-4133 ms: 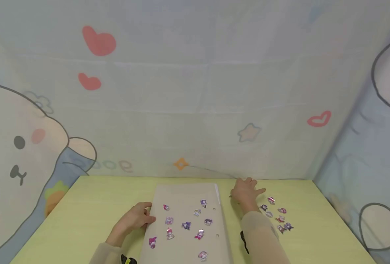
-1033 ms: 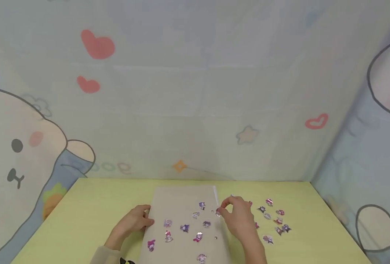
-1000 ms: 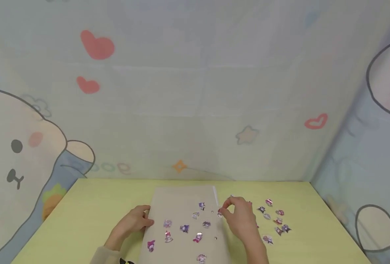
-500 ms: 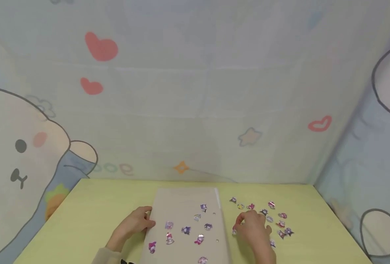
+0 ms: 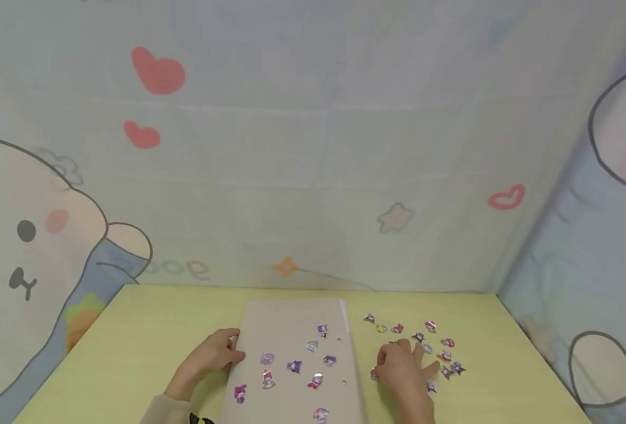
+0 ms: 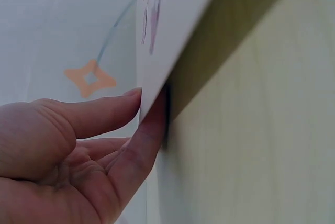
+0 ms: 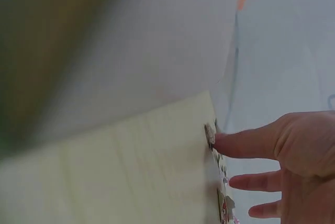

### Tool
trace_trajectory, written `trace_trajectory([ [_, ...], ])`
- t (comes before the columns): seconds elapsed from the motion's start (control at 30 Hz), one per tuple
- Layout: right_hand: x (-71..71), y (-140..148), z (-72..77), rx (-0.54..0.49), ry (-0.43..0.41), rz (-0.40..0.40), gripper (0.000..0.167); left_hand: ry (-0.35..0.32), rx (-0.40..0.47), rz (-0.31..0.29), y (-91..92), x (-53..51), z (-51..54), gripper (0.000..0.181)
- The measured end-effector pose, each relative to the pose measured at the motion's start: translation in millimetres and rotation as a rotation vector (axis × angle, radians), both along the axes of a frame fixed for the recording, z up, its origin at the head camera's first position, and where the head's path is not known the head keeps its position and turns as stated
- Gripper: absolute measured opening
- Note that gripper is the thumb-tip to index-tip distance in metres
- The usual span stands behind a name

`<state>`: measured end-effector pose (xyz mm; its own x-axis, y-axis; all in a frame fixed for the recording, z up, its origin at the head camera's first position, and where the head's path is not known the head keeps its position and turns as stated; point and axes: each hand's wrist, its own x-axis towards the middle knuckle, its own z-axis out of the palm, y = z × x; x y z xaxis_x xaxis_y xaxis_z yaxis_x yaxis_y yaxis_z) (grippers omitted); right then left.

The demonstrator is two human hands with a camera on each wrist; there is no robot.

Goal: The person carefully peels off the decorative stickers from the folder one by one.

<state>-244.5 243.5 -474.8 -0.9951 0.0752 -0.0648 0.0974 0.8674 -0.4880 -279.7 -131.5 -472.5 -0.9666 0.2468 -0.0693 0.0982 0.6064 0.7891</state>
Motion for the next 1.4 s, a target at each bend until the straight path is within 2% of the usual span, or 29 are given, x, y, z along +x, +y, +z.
trace_trajectory([
  [0.33, 3.6, 0, 4.7, -0.007, 0.009, -0.020, 0.022, 0.000, -0.008, 0.007, 1.0, 1.0, 1.8, 0.065],
  [0.47, 6.5, -2, 19.8, -0.029, 0.024, -0.003, 0.023, -0.007, 0.005, 0.006, 0.0, 1.4, 0.4, 0.065],
  [0.6, 12.1, -9, 37.5, -0.029, 0.079, 0.023, 0.024, -0.004, 0.018, 0.000, -0.7, 1.0, -1.9, 0.064],
  [0.77, 17.2, -23, 48.0, -0.046, 0.126, 0.068, 0.026, -0.006, 0.032, -0.004, -0.7, 0.5, -2.2, 0.065],
  [1.07, 13.2, -65, 41.7, -0.002, 0.166, 0.135, 0.020, 0.004, 0.022, -0.012, -0.1, -0.4, -2.6, 0.065],
  [1.4, 7.6, -78, 24.0, 0.061, 0.188, 0.116, 0.016, -0.002, 0.007, 0.010, 1.0, 0.1, -0.3, 0.065],
])
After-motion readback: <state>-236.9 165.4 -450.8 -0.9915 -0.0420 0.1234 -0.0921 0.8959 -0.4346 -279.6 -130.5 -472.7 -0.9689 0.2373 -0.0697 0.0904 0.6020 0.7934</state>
